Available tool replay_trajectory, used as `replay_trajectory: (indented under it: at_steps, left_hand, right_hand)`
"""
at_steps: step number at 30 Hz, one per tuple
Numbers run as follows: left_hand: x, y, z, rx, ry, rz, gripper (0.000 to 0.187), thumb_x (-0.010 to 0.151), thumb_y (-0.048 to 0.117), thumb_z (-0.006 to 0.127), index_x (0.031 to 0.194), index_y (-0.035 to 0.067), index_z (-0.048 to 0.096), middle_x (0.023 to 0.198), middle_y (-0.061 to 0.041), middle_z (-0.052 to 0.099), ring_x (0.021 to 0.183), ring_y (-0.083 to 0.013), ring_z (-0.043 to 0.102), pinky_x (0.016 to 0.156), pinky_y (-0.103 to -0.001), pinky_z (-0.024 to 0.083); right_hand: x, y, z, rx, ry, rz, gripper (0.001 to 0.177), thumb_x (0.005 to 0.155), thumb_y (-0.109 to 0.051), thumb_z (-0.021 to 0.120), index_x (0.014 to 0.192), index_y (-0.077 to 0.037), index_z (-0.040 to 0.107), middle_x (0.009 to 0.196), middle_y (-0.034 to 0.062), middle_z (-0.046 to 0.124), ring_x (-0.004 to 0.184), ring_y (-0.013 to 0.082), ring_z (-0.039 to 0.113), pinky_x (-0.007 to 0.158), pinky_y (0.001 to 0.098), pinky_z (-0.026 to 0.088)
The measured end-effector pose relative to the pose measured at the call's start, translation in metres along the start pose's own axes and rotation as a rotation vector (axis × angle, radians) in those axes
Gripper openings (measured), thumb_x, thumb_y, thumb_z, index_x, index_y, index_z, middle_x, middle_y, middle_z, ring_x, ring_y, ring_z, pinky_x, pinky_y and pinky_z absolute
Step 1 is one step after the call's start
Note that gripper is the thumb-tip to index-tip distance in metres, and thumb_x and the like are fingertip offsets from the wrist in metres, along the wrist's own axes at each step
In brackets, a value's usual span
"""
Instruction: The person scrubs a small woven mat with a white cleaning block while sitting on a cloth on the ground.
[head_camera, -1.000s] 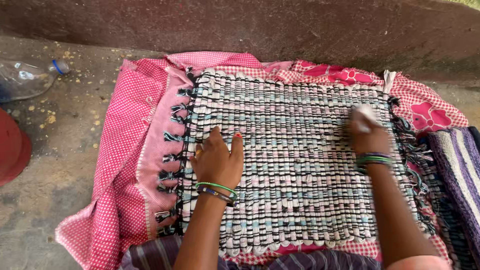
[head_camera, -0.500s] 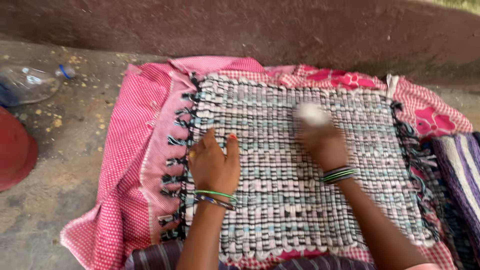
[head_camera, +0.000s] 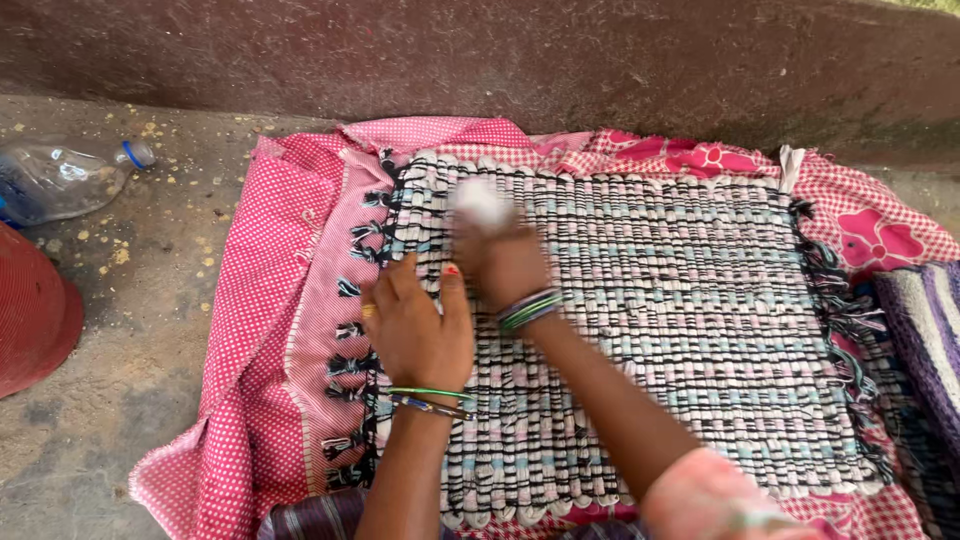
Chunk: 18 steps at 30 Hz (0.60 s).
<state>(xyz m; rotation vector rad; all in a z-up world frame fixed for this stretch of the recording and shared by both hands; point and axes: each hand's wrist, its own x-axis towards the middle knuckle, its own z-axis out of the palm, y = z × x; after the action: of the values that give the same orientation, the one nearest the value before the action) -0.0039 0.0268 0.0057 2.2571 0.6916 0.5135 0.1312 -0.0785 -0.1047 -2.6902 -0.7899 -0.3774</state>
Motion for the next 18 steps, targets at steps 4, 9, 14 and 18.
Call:
replay_trajectory:
  at_steps: [4,9,14,18]
  left_hand:
    - [0.004,-0.007,-0.003,0.023,0.161,0.11,0.049,0.098,0.035,0.062,0.129,-0.003,0.059,0.133,-0.027,0.06,0.129,-0.0472,0.05,0.115,-0.055,0.029]
    - [0.003,-0.005,-0.001,-0.058,0.077,0.035,0.05,0.096,0.035,0.06,0.129,-0.002,0.06,0.135,-0.026,0.059,0.129,-0.047,0.049,0.112,-0.055,0.033]
    - [-0.001,-0.006,0.005,-0.087,-0.148,0.015,0.059,0.102,0.046,0.053,0.14,0.001,0.054,0.144,-0.025,0.056,0.136,-0.0437,0.05,0.119,-0.056,0.038]
    - [-0.009,0.011,0.01,0.056,-0.431,-0.258,0.07,0.093,0.058,0.05,0.147,0.014,0.044,0.153,-0.025,0.038,0.141,-0.0568,0.027,0.106,-0.079,0.019]
  right_hand:
    - [-0.046,-0.093,0.0,0.345,-0.197,0.107,0.063,0.102,-0.043,0.058,0.149,-0.003,0.044,0.114,0.0216,0.065,0.083,0.0353,0.07,0.064,0.0441,0.059]
    - [-0.145,-0.11,-0.104,0.484,-0.414,-0.229,0.047,0.083,-0.042,0.074,0.121,-0.015,0.068,0.121,0.0207,0.067,0.103,0.0382,0.066,0.084,0.0469,0.056]
    - [-0.141,-0.028,-0.137,0.365,-0.597,0.746,0.044,0.09,-0.052,0.067,0.11,-0.013,0.074,0.088,0.0162,0.078,0.078,0.0354,0.074,0.071,0.0465,0.059]
    - [-0.145,0.071,-0.164,-0.299,0.206,0.244,0.041,0.09,-0.041,0.066,0.12,-0.014,0.073,0.109,0.0259,0.067,0.078,0.0367,0.067,0.067,0.0432,0.058]
